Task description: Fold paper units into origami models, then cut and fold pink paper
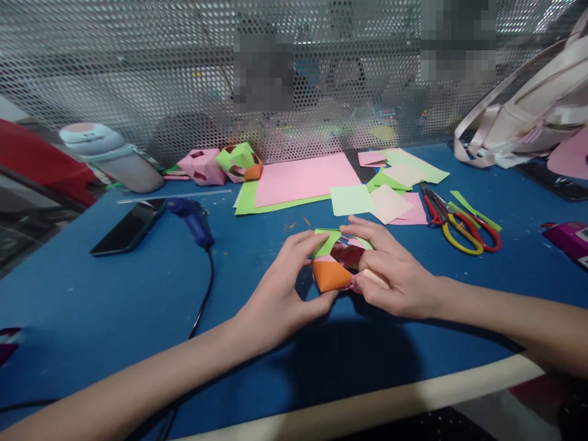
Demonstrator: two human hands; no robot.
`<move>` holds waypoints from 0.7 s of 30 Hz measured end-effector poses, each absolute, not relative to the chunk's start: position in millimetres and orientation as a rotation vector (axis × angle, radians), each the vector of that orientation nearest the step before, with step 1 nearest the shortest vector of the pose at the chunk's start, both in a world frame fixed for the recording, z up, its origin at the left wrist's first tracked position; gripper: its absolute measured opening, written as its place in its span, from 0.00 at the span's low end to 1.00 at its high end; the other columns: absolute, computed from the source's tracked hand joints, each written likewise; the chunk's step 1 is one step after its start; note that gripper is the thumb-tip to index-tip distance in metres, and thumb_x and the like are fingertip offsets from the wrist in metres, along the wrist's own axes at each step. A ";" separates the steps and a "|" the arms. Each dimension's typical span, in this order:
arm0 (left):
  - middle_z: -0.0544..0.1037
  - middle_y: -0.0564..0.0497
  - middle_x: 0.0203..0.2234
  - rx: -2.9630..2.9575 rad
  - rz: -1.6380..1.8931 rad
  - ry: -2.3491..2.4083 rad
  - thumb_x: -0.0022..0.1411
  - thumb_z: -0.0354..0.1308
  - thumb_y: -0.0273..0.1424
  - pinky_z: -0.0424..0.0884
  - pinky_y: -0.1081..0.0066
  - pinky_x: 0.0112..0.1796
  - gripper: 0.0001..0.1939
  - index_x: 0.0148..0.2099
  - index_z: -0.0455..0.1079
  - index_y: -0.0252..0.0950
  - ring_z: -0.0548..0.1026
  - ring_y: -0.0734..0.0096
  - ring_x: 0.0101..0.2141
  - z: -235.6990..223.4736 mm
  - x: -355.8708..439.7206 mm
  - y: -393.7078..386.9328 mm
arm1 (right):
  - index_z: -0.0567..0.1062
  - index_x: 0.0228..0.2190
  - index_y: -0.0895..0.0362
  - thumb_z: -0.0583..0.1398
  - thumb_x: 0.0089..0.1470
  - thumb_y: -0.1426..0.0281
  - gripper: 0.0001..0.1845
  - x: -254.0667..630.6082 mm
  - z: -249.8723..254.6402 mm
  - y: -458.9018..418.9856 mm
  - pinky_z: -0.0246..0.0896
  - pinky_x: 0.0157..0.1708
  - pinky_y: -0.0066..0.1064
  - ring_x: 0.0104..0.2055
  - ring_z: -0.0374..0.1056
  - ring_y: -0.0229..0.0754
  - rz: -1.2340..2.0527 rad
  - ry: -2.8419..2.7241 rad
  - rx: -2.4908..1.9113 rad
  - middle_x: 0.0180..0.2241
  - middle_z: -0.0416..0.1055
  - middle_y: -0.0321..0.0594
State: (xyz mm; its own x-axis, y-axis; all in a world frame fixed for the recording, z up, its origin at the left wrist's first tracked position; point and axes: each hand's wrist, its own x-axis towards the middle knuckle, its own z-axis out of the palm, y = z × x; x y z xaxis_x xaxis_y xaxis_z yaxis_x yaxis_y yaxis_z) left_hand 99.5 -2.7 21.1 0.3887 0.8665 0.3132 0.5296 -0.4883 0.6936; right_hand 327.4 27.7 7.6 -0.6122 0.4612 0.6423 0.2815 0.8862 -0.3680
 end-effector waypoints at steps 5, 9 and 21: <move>0.63 0.43 0.60 2.202 0.927 1.171 0.59 0.63 0.31 0.70 0.51 0.56 0.33 0.64 0.57 0.46 0.63 0.52 0.62 15.9 99.3 -1.6 | 0.69 0.34 0.56 0.58 0.55 0.76 0.04 326.2 6.3 26.9 0.55 0.63 0.58 0.68 0.52 0.56 0.293 -2.254 -0.522 0.59 0.62 0.56; 0.62 0.44 0.60 2.254 0.960 1.133 0.59 0.63 0.30 0.69 0.49 0.57 0.34 0.65 0.55 0.48 0.63 0.52 0.62 11.8 99.1 -2.8 | 0.65 0.40 0.55 0.59 0.52 0.77 0.13 326.2 2.5 26.5 0.54 0.63 0.59 0.69 0.51 0.57 0.327 -2.196 -0.488 0.60 0.60 0.58; 0.61 0.44 0.60 2.317 0.994 1.147 0.59 0.62 0.26 0.69 0.49 0.57 0.37 0.67 0.51 0.50 0.63 0.55 0.61 5.5 98.7 -7.8 | 0.51 0.64 0.60 0.58 0.54 0.78 0.39 325.4 -2.4 23.5 0.51 0.65 0.60 0.71 0.45 0.58 0.228 -2.195 -0.476 0.66 0.51 0.62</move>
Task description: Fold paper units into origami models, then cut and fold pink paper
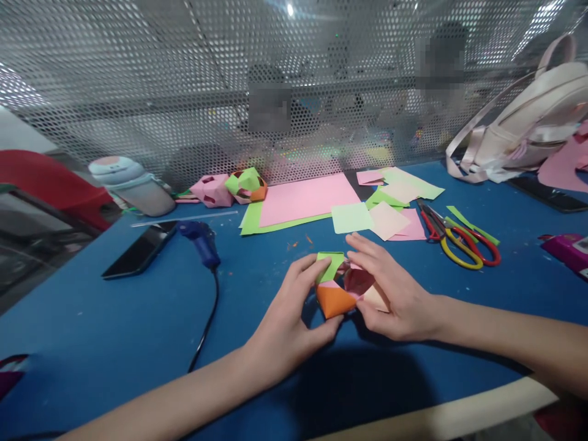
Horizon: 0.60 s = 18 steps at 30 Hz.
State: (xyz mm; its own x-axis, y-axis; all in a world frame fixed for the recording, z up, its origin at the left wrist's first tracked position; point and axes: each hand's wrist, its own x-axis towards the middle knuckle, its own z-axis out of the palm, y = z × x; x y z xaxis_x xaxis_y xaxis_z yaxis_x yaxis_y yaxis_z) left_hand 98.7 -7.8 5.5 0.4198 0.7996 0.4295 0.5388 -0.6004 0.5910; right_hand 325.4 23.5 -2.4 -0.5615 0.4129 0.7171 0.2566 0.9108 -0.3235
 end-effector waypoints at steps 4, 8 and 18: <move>0.61 0.42 0.60 2.327 1.019 1.156 0.60 0.62 0.28 0.70 0.47 0.57 0.37 0.67 0.51 0.49 0.63 0.52 0.62 3.5 98.8 -11.0 | 0.51 0.65 0.62 0.58 0.57 0.75 0.38 326.3 -1.4 20.5 0.49 0.66 0.58 0.72 0.43 0.58 0.238 -2.178 -0.516 0.67 0.48 0.64; 0.60 0.41 0.60 2.367 1.071 1.150 0.59 0.63 0.27 0.69 0.48 0.57 0.39 0.68 0.50 0.48 0.62 0.52 0.63 -1.8 98.2 -14.8 | 0.51 0.66 0.60 0.56 0.62 0.71 0.35 328.4 -3.0 18.3 0.47 0.67 0.57 0.72 0.40 0.55 0.308 -2.172 -0.553 0.68 0.46 0.60; 0.62 0.40 0.59 2.491 1.178 1.153 0.58 0.63 0.25 0.70 0.55 0.57 0.38 0.67 0.52 0.43 0.64 0.56 0.61 -7.5 100.1 -15.1 | 0.53 0.66 0.59 0.51 0.65 0.72 0.30 329.3 -1.3 15.0 0.52 0.66 0.53 0.72 0.44 0.52 0.284 -2.191 -0.635 0.69 0.48 0.58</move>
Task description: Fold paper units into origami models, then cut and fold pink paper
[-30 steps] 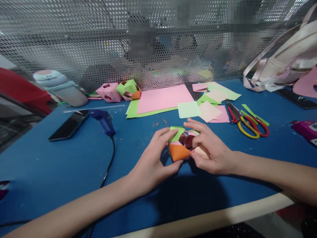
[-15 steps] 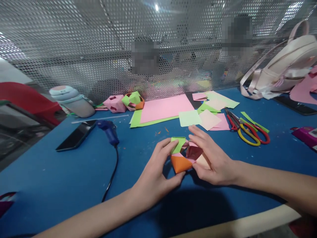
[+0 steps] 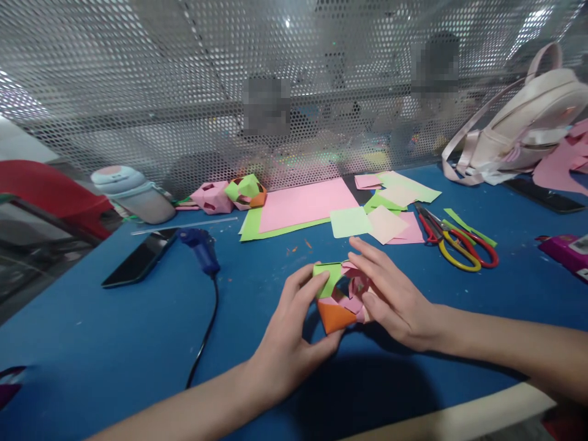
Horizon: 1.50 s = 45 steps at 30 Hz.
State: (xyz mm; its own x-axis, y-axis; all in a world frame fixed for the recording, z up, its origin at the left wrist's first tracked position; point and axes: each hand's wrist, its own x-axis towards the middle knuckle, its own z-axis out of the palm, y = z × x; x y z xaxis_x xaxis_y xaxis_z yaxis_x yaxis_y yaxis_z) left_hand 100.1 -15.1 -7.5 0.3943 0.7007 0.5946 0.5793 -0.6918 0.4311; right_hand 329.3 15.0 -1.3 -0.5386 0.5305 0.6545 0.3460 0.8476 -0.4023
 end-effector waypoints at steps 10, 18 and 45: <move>0.62 0.39 0.58 2.517 1.144 1.224 0.60 0.62 0.27 0.71 0.53 0.56 0.35 0.66 0.53 0.41 0.63 0.54 0.61 -6.2 100.8 -18.1 | 0.62 0.59 0.71 0.53 0.61 0.76 0.26 328.6 -0.4 18.6 0.58 0.62 0.51 0.68 0.52 0.57 0.061 -2.202 -0.611 0.64 0.53 0.69; 0.61 0.40 0.58 2.503 1.121 1.226 0.60 0.62 0.27 0.71 0.51 0.55 0.36 0.66 0.52 0.44 0.63 0.53 0.61 -7.2 100.9 -17.6 | 0.61 0.62 0.65 0.53 0.60 0.76 0.28 328.1 -0.7 22.0 0.62 0.58 0.55 0.65 0.56 0.57 -0.018 -2.203 -0.591 0.65 0.53 0.64; 0.56 0.40 0.61 2.555 1.023 1.176 0.60 0.62 0.26 0.73 0.49 0.53 0.42 0.70 0.47 0.52 0.61 0.48 0.62 -3.5 102.3 -20.8 | 0.62 0.58 0.57 0.52 0.63 0.70 0.22 328.1 3.4 14.7 0.62 0.57 0.53 0.65 0.59 0.52 0.228 -2.147 -0.618 0.64 0.59 0.58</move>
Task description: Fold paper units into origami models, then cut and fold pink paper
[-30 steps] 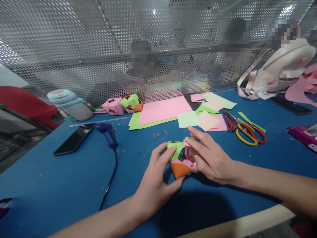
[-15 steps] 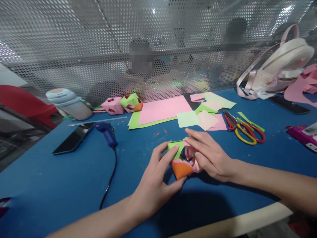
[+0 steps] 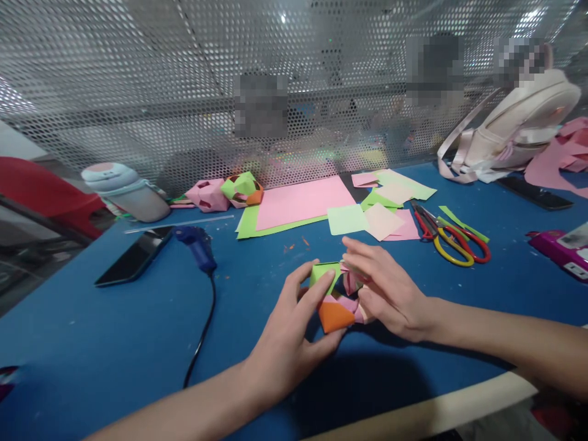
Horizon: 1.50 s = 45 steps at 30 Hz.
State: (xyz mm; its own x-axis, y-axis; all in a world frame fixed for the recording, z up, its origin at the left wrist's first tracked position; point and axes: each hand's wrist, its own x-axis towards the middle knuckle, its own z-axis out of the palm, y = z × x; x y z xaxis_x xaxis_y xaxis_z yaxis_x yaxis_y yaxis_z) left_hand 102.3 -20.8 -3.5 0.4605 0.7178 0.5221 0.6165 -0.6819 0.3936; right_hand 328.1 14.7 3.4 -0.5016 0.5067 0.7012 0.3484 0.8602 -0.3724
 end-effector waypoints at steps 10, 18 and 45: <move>0.53 0.40 0.61 2.579 0.997 1.235 0.61 0.64 0.32 0.72 0.44 0.53 0.42 0.70 0.46 0.56 0.62 0.44 0.61 -10.9 102.3 -20.8 | 0.67 0.42 0.54 0.54 0.64 0.63 0.09 323.7 6.7 14.2 0.65 0.51 0.49 0.60 0.64 0.53 0.271 -2.087 -0.655 0.47 0.72 0.51; 0.51 0.41 0.63 2.550 0.974 1.213 0.60 0.65 0.34 0.68 0.42 0.55 0.46 0.71 0.43 0.59 0.59 0.43 0.62 -10.3 101.5 -19.2 | 0.68 0.47 0.56 0.52 0.66 0.62 0.13 323.4 8.3 12.5 0.64 0.54 0.48 0.60 0.64 0.51 0.378 -2.090 -0.665 0.56 0.68 0.54; 0.58 0.39 0.61 2.424 0.808 1.322 0.60 0.64 0.37 0.69 0.41 0.55 0.28 0.61 0.63 0.43 0.59 0.45 0.64 21.7 92.8 -15.5 | 0.66 0.49 0.56 0.51 0.66 0.55 0.19 290.6 15.5 23.6 0.61 0.57 0.52 0.62 0.62 0.52 0.603 -2.027 -0.735 0.59 0.64 0.57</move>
